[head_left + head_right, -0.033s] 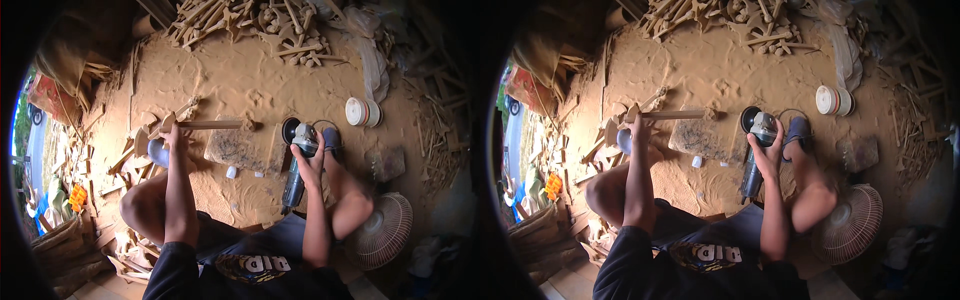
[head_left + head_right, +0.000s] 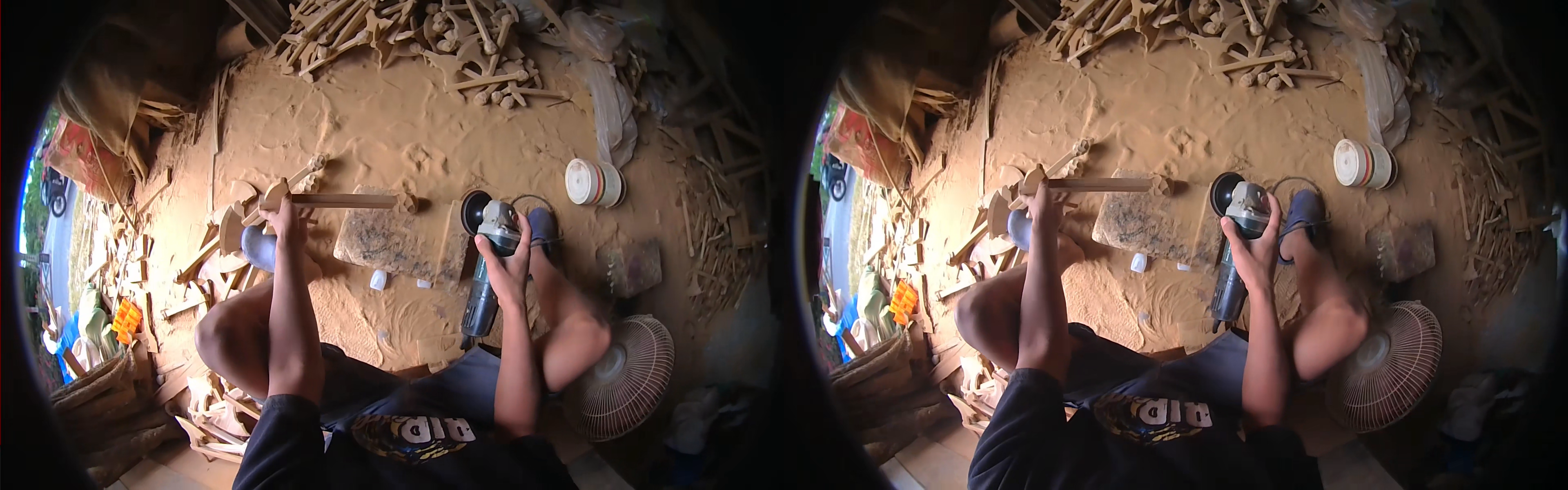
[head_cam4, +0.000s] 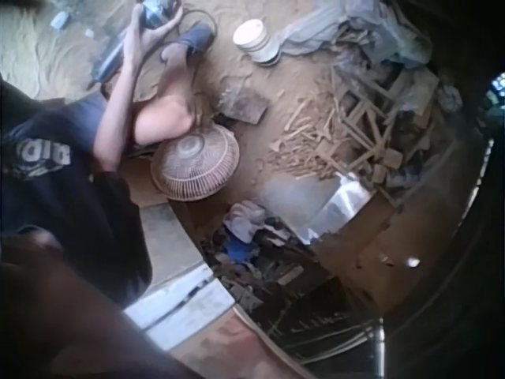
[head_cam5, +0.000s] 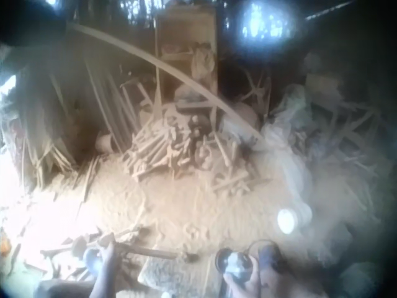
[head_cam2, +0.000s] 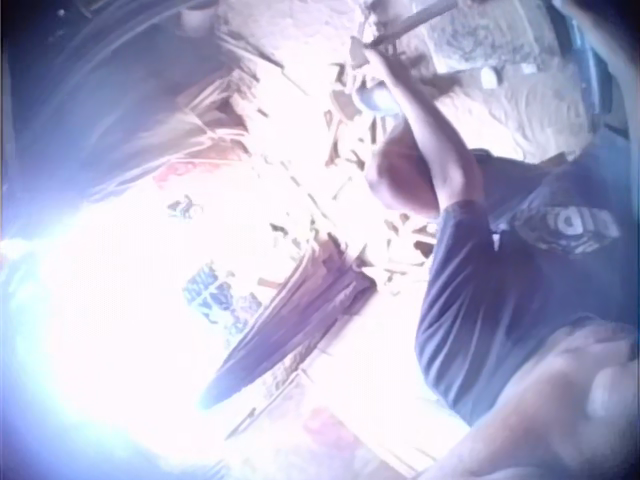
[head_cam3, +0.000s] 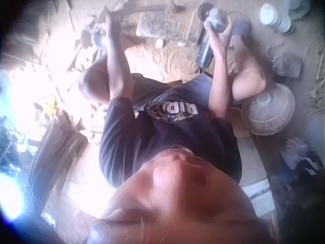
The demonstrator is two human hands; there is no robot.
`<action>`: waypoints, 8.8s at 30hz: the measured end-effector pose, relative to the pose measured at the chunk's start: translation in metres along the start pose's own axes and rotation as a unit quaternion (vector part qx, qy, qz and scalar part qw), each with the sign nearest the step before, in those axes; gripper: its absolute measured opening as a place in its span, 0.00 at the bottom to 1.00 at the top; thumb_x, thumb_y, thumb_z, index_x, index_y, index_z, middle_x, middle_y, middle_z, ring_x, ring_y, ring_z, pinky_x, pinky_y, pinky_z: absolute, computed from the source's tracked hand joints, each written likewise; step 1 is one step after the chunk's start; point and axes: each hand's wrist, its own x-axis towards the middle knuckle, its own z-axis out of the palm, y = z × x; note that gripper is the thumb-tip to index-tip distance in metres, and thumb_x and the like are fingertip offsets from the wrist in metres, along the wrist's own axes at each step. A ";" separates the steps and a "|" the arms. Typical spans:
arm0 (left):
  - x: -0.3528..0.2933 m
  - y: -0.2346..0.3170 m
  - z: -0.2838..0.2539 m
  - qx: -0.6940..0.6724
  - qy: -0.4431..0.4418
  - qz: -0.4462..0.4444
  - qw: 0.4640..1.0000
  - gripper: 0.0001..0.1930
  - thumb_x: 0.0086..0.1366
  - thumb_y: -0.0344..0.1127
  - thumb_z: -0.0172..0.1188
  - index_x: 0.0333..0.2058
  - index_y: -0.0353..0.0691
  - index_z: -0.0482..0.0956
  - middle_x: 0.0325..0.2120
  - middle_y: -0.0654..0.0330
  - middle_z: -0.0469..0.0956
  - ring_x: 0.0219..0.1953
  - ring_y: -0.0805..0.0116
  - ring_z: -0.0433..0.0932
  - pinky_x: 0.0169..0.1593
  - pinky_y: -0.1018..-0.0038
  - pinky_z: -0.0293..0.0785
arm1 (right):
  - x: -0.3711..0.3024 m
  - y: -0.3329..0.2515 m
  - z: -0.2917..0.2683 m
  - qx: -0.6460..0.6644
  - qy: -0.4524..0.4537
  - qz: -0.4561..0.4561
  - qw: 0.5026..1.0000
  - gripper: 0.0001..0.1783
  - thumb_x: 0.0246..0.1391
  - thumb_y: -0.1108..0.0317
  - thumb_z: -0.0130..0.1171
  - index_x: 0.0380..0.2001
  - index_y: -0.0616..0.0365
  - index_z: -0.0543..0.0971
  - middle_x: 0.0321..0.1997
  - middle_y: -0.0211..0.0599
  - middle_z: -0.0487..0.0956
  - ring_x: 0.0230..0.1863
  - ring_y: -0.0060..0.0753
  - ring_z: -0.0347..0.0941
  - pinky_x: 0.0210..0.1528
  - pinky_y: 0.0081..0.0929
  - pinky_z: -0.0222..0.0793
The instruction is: The person sands the surface and edges of a wooden cross-shaped object using a hand-held power sander, turning the object over multiple times to reach different sides.
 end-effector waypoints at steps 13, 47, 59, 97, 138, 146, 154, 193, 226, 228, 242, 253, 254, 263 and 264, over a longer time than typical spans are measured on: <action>-0.087 0.016 0.063 0.026 -0.090 0.301 0.949 0.38 0.73 0.26 0.63 0.75 0.41 0.54 0.48 0.52 0.76 0.39 0.68 0.80 0.41 0.72 0.80 | -0.023 0.027 0.052 -0.076 -0.101 -0.054 0.990 0.50 0.54 0.67 0.77 0.75 0.58 0.61 0.62 0.49 0.79 0.59 0.41 0.79 0.65 0.38 0.74; -0.081 0.009 0.062 0.148 -0.054 0.468 0.870 0.47 0.58 0.22 0.71 0.74 0.33 0.55 0.54 0.56 0.72 0.58 0.67 0.71 0.78 0.59 0.35 | -0.026 0.053 0.091 -0.158 -0.166 0.017 0.973 0.55 0.53 0.57 0.76 0.78 0.56 0.57 0.68 0.57 0.76 0.67 0.55 0.76 0.68 0.44 0.71; -0.082 0.007 0.064 0.179 -0.032 0.490 0.853 0.48 0.56 0.23 0.71 0.74 0.34 0.57 0.54 0.54 0.72 0.61 0.60 0.60 0.74 0.59 0.43 | -0.026 0.053 0.094 -0.161 -0.143 -0.009 0.977 0.57 0.52 0.57 0.76 0.79 0.55 0.56 0.67 0.56 0.77 0.66 0.56 0.78 0.68 0.45 0.73; 0.028 -0.038 -0.011 0.112 0.170 0.234 0.951 0.13 0.69 0.32 0.52 0.29 0.27 0.76 0.19 0.52 0.78 0.16 0.61 0.79 0.19 0.64 0.75 | -0.034 0.029 0.083 -0.137 -0.186 0.030 0.972 0.52 0.52 0.61 0.77 0.76 0.55 0.61 0.68 0.56 0.76 0.68 0.53 0.76 0.69 0.43 0.72; -0.008 0.044 0.005 -0.047 -0.359 0.158 0.919 0.25 0.72 0.28 0.69 0.65 0.31 0.75 0.59 0.47 0.83 0.55 0.62 0.84 0.60 0.66 0.79 | -0.021 0.000 0.061 -0.142 -0.095 -0.020 0.985 0.52 0.54 0.67 0.78 0.76 0.58 0.60 0.66 0.50 0.76 0.60 0.39 0.79 0.64 0.37 0.75; -0.026 0.006 0.054 0.141 -0.055 0.344 0.927 0.18 0.68 0.34 0.75 0.51 0.27 0.83 0.35 0.60 0.88 0.32 0.73 0.83 0.41 0.75 0.78 | -0.022 -0.004 0.051 -0.155 -0.070 -0.006 0.985 0.52 0.54 0.67 0.78 0.76 0.58 0.60 0.64 0.49 0.77 0.58 0.39 0.80 0.62 0.37 0.76; 0.027 -0.040 0.020 0.209 0.141 0.362 0.897 0.20 0.71 0.35 0.65 0.53 0.34 0.67 0.35 0.60 0.75 0.32 0.71 0.76 0.36 0.75 0.73 | -0.026 -0.008 0.056 -0.138 -0.092 0.033 0.986 0.51 0.54 0.66 0.78 0.76 0.58 0.61 0.68 0.48 0.75 0.62 0.39 0.78 0.66 0.36 0.74; -0.075 -0.023 0.046 0.014 -0.043 0.368 0.929 0.20 0.68 0.24 0.69 0.55 0.32 0.72 0.45 0.58 0.82 0.47 0.69 0.83 0.53 0.72 0.80 | -0.050 -0.011 0.112 -0.313 -0.252 0.034 0.915 0.51 0.53 0.68 0.74 0.77 0.56 0.60 0.62 0.58 0.80 0.63 0.54 0.80 0.67 0.41 0.73; -0.056 -0.023 0.044 0.015 0.052 0.358 0.932 0.15 0.68 0.22 0.56 0.53 0.32 0.68 0.34 0.61 0.77 0.28 0.75 0.74 0.30 0.77 0.73 | -0.057 0.029 0.106 -0.079 -0.241 0.007 0.967 0.52 0.55 0.71 0.73 0.78 0.61 0.57 0.72 0.56 0.70 0.73 0.48 0.69 0.75 0.39 0.64; -0.047 -0.024 0.041 0.018 0.051 0.374 0.926 0.15 0.68 0.22 0.55 0.53 0.33 0.68 0.33 0.61 0.76 0.26 0.76 0.73 0.27 0.78 0.71 | -0.060 0.027 0.108 -0.171 -0.242 0.000 0.955 0.51 0.56 0.71 0.73 0.78 0.61 0.57 0.73 0.57 0.70 0.73 0.48 0.70 0.75 0.40 0.63; -0.036 -0.027 0.040 0.028 0.060 0.390 0.918 0.13 0.70 0.24 0.59 0.51 0.32 0.71 0.34 0.60 0.79 0.32 0.71 0.78 0.37 0.75 0.76 | -0.061 0.037 0.104 -0.202 -0.239 0.018 0.949 0.53 0.55 0.74 0.72 0.79 0.63 0.55 0.74 0.59 0.68 0.75 0.49 0.67 0.76 0.40 0.62; -0.005 -0.031 0.007 0.128 0.076 0.319 0.936 0.04 0.66 0.25 0.58 0.37 0.30 0.73 0.16 0.61 0.73 0.13 0.71 0.72 0.15 0.75 0.67 | -0.043 0.019 0.105 -0.152 -0.208 0.029 0.966 0.51 0.52 0.64 0.77 0.75 0.59 0.62 0.65 0.54 0.77 0.64 0.46 0.78 0.67 0.40 0.72; -0.011 -0.031 0.015 0.128 0.071 0.315 0.938 0.04 0.66 0.25 0.58 0.37 0.30 0.73 0.16 0.61 0.73 0.13 0.71 0.72 0.15 0.75 0.67 | -0.042 0.022 0.103 -0.155 -0.203 0.031 0.966 0.51 0.52 0.64 0.77 0.75 0.59 0.62 0.65 0.54 0.77 0.64 0.46 0.78 0.67 0.40 0.72; 0.016 -0.046 0.009 0.007 0.006 0.167 0.986 0.06 0.62 0.24 0.57 0.26 0.32 0.74 0.11 0.62 0.68 0.09 0.72 0.67 0.13 0.72 0.60 | -0.042 0.037 0.104 -0.179 -0.196 0.007 0.964 0.52 0.52 0.64 0.77 0.76 0.55 0.62 0.66 0.54 0.78 0.65 0.49 0.78 0.68 0.40 0.72; 0.007 -0.046 0.013 -0.001 0.001 0.146 0.989 0.07 0.62 0.25 0.57 0.24 0.33 0.73 0.10 0.62 0.68 0.09 0.72 0.67 0.13 0.72 0.61 | -0.040 0.030 0.103 -0.168 -0.203 0.026 0.964 0.52 0.52 0.65 0.77 0.76 0.57 0.61 0.66 0.55 0.78 0.65 0.49 0.78 0.68 0.40 0.72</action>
